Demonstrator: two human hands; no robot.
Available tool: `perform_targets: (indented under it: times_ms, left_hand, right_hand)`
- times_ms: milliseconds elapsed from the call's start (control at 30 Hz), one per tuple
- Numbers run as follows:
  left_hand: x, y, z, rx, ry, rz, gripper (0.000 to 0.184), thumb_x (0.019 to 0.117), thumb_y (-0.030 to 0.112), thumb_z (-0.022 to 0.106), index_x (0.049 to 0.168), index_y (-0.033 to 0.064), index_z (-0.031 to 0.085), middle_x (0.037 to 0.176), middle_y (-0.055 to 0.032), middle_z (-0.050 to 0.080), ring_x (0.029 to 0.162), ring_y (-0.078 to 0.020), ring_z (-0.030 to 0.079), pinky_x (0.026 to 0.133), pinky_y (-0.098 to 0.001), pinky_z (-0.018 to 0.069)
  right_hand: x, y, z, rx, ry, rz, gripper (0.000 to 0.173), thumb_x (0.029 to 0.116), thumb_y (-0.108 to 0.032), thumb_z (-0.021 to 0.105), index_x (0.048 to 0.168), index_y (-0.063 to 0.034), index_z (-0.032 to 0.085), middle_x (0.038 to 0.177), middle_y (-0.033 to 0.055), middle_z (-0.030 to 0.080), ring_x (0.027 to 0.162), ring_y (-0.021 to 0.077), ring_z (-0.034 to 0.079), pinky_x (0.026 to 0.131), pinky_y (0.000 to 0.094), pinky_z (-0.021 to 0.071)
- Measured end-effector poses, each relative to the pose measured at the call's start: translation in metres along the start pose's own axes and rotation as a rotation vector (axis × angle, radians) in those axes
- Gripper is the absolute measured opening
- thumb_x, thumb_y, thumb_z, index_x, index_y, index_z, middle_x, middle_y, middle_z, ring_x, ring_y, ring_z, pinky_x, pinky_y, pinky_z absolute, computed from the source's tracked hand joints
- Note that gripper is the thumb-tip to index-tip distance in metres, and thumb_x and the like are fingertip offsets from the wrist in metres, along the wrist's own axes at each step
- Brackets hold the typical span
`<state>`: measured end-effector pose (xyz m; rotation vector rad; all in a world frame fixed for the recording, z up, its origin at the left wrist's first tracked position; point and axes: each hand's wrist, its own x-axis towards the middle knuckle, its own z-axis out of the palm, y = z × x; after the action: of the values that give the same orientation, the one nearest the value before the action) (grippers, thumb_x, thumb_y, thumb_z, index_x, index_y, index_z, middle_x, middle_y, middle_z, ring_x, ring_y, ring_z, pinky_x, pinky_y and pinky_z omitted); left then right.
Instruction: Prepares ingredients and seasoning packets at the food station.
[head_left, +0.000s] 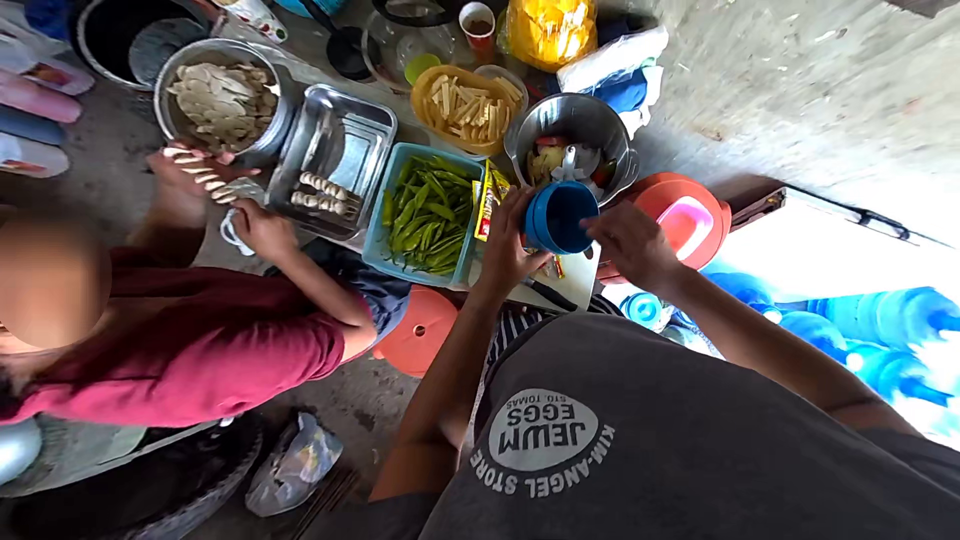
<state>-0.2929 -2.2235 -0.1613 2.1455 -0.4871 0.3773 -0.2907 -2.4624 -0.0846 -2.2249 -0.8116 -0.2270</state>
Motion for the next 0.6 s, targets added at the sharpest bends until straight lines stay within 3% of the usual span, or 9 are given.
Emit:
perform_targets:
  times_ms: [67,133,200,267,333,400,500,600]
  left_hand:
    - [-0.001,0.016,-0.001,-0.025,-0.018,-0.043,0.096,0.0695,0.018,0.091,0.149,-0.0056,0.043,0.151,-0.0237,0.049,0.146,-0.0395,0.041,0.122,-0.0573,0.0282]
    - [-0.008,0.017,0.007,-0.058,0.008,-0.07,0.097,0.0682,0.02,0.091,0.148,-0.0062,0.043,0.149,-0.0244,0.05,0.142,-0.038,0.045,0.119,-0.0541,0.0352]
    - [-0.015,0.021,0.015,-0.159,0.017,-0.188,0.1,0.0703,0.025,0.091,0.15,-0.0062,0.039,0.146,-0.0241,0.053,0.138,-0.0334,0.05,0.115,-0.0506,0.0421]
    - [-0.021,0.03,0.02,-0.256,0.025,-0.266,0.102,0.0706,0.026,0.091,0.15,-0.008,0.037,0.141,-0.0252,0.056,0.133,-0.0292,0.055,0.114,-0.046,0.0453]
    - [-0.026,0.04,0.023,-0.287,-0.001,-0.255,0.099,0.0704,0.025,0.09,0.147,-0.0118,0.039,0.138,-0.0276,0.057,0.131,-0.03,0.057,0.113,-0.0441,0.0459]
    - [-0.03,0.049,0.022,-0.268,-0.042,-0.227,0.096,0.0695,0.022,0.09,0.146,-0.0123,0.042,0.138,-0.028,0.057,0.132,-0.0319,0.056,0.114,-0.0446,0.0441]
    - [-0.034,0.056,0.015,-0.185,-0.056,-0.227,0.096,0.0666,0.02,0.091,0.145,-0.0103,0.045,0.14,-0.0274,0.057,0.134,-0.0361,0.054,0.116,-0.0484,0.0412]
    - [-0.027,0.051,0.005,-0.076,-0.014,-0.22,0.095,0.0649,0.02,0.092,0.144,-0.0084,0.048,0.142,-0.0273,0.057,0.135,-0.041,0.053,0.115,-0.0561,0.039]
  right_hand:
    - [-0.002,-0.001,0.004,-0.107,-0.055,-0.054,0.022,0.0998,-0.022,0.063,0.107,-0.0066,0.077,0.118,0.0175,0.07,0.113,0.0404,0.061,0.095,0.0557,0.0475]
    - [0.002,-0.003,0.001,-0.152,-0.073,-0.005,0.035,0.0979,-0.041,0.064,0.114,-0.0122,0.077,0.135,0.0185,0.062,0.127,0.0459,0.052,0.102,0.0635,0.0419]
    - [0.002,-0.002,-0.003,-0.143,-0.087,0.031,0.05,0.1024,-0.053,0.05,0.126,-0.0145,0.072,0.146,0.0217,0.053,0.139,0.0508,0.041,0.106,0.0685,0.0358]
    - [0.001,-0.001,-0.005,-0.066,-0.072,0.092,0.052,0.1071,-0.049,0.038,0.131,-0.0156,0.07,0.153,0.0244,0.047,0.144,0.0525,0.034,0.11,0.0702,0.0307]
    - [0.002,0.0,-0.006,0.006,-0.056,0.157,0.049,0.1084,-0.04,0.037,0.133,-0.0134,0.069,0.155,0.0257,0.044,0.145,0.0526,0.033,0.113,0.0695,0.029]
    - [0.006,0.005,-0.006,0.025,-0.022,0.164,0.043,0.1079,-0.032,0.042,0.126,-0.0087,0.073,0.15,0.0243,0.051,0.142,0.0506,0.04,0.113,0.0654,0.0328]
    - [0.015,0.007,-0.007,-0.146,0.016,0.041,0.04,0.1045,-0.037,0.054,0.107,-0.0045,0.078,0.137,0.0272,0.06,0.128,0.0548,0.052,0.101,0.0672,0.0441]
    - [0.025,-0.002,-0.007,-0.351,0.071,-0.064,0.049,0.1025,-0.044,0.054,0.091,-0.0024,0.076,0.108,0.0277,0.068,0.103,0.0512,0.064,0.083,0.0591,0.0532]
